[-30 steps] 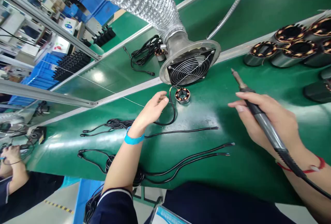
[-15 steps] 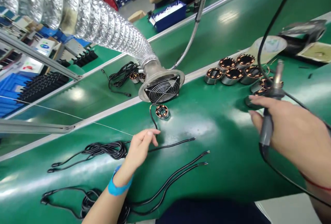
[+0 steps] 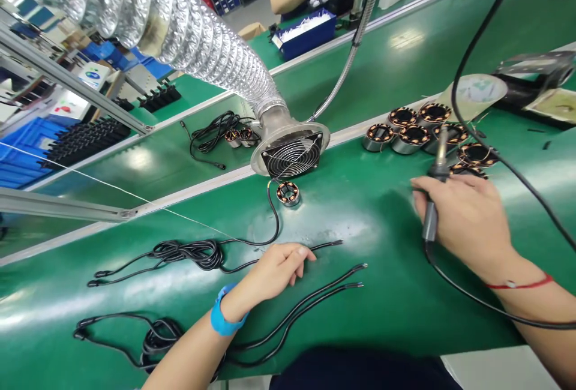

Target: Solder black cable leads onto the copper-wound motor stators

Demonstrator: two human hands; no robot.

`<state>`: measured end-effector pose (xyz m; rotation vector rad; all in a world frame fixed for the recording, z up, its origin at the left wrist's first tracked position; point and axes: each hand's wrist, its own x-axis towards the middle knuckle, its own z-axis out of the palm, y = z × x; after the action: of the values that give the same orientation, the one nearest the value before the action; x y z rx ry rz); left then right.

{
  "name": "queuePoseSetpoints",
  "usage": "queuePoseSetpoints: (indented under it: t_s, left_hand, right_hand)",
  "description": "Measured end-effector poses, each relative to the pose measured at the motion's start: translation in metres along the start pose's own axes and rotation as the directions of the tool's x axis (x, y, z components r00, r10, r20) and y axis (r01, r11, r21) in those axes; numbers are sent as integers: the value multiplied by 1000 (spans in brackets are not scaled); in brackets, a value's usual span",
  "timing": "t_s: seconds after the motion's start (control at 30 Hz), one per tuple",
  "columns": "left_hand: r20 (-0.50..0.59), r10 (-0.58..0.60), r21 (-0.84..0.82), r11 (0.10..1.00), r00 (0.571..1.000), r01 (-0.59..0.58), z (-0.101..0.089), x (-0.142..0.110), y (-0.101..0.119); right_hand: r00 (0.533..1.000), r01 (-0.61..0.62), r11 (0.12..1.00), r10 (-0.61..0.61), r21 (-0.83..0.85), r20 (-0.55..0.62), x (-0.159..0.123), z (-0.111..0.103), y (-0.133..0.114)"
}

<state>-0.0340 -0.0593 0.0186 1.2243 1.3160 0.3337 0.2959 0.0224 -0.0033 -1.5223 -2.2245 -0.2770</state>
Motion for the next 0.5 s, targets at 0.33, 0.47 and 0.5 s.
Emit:
queuePoseSetpoints:
  t_s: [0.33, 0.47, 0.5]
  left_hand:
    - [-90, 58, 60, 997, 994, -53, -11, -1, -6]
    - [-13, -9, -58, 998, 1000, 8, -8, -1, -7]
    - [5, -28, -93, 995, 1000, 28, -8, 0, -8]
  right_hand:
    - [985, -174, 978, 173, -112, -20, -6, -4, 25]
    - [998, -47, 989, 42, -142, -43, -3, 5, 20]
    - [999, 23, 992, -29, -121, -45, -2, 7, 16]
